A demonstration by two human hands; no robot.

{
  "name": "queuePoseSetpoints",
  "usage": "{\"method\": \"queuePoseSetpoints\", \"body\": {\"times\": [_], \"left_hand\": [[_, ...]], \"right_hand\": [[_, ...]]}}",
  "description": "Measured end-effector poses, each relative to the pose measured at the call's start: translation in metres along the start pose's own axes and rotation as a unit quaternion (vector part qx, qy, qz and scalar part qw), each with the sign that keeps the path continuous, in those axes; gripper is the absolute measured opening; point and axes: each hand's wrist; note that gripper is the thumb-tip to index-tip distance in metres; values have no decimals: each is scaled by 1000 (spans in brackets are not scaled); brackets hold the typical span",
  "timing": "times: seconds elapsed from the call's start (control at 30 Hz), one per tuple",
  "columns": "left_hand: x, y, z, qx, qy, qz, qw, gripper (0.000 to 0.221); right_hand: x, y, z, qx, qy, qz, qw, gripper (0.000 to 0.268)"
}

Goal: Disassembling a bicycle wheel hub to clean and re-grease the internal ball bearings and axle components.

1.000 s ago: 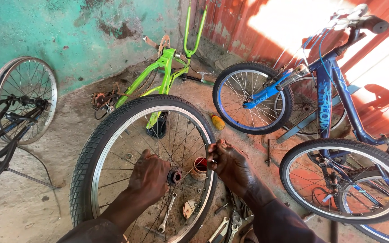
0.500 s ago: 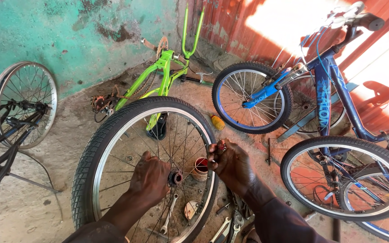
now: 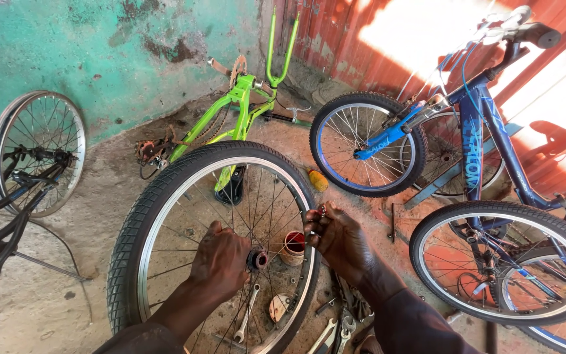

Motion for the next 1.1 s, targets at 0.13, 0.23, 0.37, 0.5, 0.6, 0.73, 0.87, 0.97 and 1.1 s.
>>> {"method": "queuePoseSetpoints", "body": {"times": [0.13, 0.23, 0.37, 0.5, 0.6, 0.73, 0.87, 0.97, 1.1], "left_hand": [[-2, 2, 14, -3, 20, 16, 1000, 9], [-3, 9, 35, -51, 53, 5, 997, 32], [6, 11, 49, -91, 65, -39, 993, 34], [11, 7, 50, -111, 101, -63, 987, 33], [8, 7, 52, -114, 111, -82, 984, 35], [1, 13, 67, -107, 112, -111, 982, 36], [-5, 14, 72, -102, 100, -129, 981, 41], [-8, 15, 77, -137, 63, -143, 978, 53], [-20, 22, 81, -315, 78, -27, 946, 48]], "right_hand": [[5, 5, -1, -20, 45, -16, 999, 18], [2, 14, -16, -36, 74, 1, 997, 14], [-5, 18, -24, -19, 123, 29, 992, 15], [2, 23, -36, -12, 188, 63, 980, 23], [7, 30, -43, -24, 191, 50, 980, 25], [8, 31, -43, -5, 176, 20, 984, 29], [2, 21, -22, 11, 167, 3, 986, 30], [13, 15, -14, 24, 134, 16, 991, 41], [47, 20, -28, 19, 85, 13, 996, 70]]}}
Point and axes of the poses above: each hand's wrist, its own y-axis away from the middle knuckle, its own z-axis out of the back of the hand, x = y × z, and after that the axes turned 1 degree about z, right-handed
